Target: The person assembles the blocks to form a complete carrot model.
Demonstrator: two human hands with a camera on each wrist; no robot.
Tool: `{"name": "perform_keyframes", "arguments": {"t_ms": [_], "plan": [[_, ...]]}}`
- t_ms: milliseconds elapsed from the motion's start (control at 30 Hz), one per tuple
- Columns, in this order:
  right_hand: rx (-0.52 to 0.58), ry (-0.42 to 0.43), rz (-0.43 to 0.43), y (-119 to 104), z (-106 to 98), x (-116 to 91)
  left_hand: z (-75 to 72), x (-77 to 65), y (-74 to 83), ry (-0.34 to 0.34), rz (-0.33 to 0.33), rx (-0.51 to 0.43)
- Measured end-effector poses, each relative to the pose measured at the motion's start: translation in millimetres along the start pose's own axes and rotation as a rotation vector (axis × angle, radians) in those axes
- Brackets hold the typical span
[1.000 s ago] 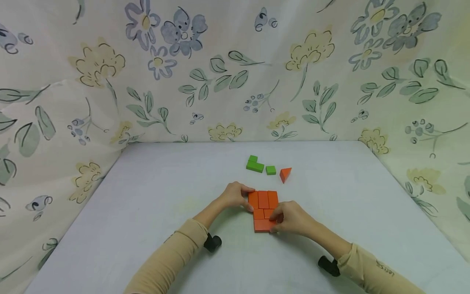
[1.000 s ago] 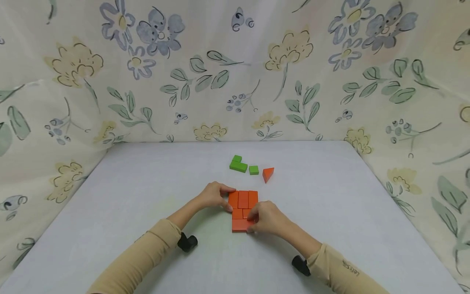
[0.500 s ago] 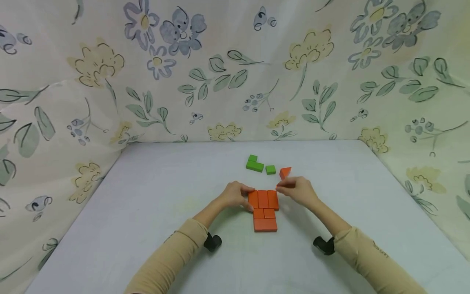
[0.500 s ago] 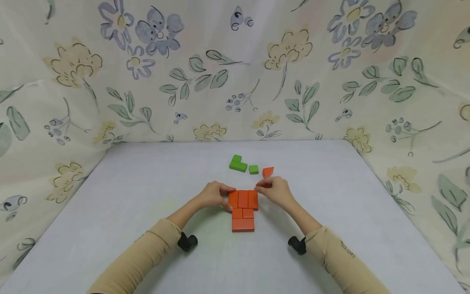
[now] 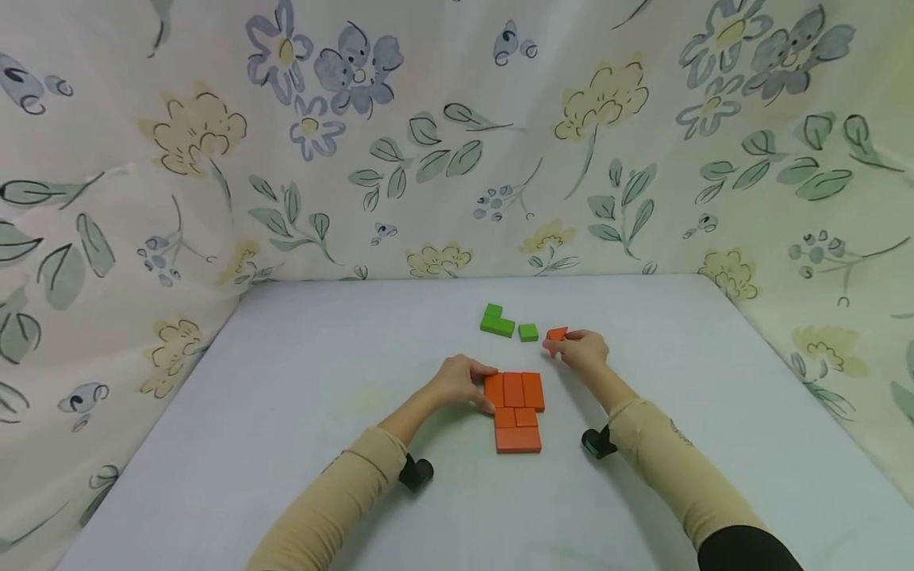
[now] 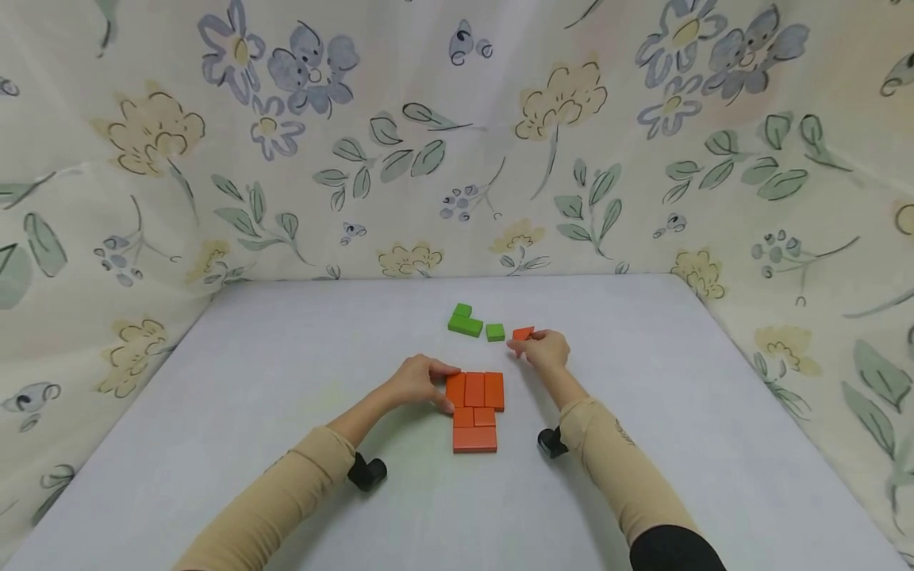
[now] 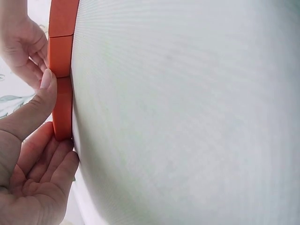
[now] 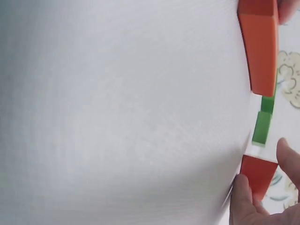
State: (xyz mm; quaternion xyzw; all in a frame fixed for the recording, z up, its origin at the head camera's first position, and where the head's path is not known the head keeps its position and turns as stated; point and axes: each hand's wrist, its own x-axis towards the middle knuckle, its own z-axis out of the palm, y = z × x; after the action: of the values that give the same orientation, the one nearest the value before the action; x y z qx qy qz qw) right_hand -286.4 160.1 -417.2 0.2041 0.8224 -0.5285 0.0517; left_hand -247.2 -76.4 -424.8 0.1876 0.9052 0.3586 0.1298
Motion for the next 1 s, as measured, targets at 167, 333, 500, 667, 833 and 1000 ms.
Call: {"name": "perform_keyframes", "arguments": {"t_ms": [167, 333, 500, 667, 833, 1000], "plan": [[-0.108, 0.047, -0.119, -1, -2, -1, 1.2, 1.2, -1.3, -0.004, 0.004, -0.003], [-0.212, 0.021, -0.27, 1, -10, -5, 1.2, 0.5, -0.1, -0.004, -0.004, -0.011], [-0.33, -0.017, -0.466, 7, -17, -5, 1.3, -0.2, 0.6, -0.001, -0.006, -0.01], [-0.38, -0.075, -0.577, 14, -23, -6, 1.1, 0.1, 0.9, -0.005, -0.016, -0.011], [-0.386, -0.101, -0.633, 18, -30, -12, 0.2, 0.9, 0.9, -0.003, -0.018, 0.007], [-0.371, -0.127, -0.669, 18, -36, -24, -0.5, 1.2, 1.0, -0.006, -0.016, 0.002]]}}
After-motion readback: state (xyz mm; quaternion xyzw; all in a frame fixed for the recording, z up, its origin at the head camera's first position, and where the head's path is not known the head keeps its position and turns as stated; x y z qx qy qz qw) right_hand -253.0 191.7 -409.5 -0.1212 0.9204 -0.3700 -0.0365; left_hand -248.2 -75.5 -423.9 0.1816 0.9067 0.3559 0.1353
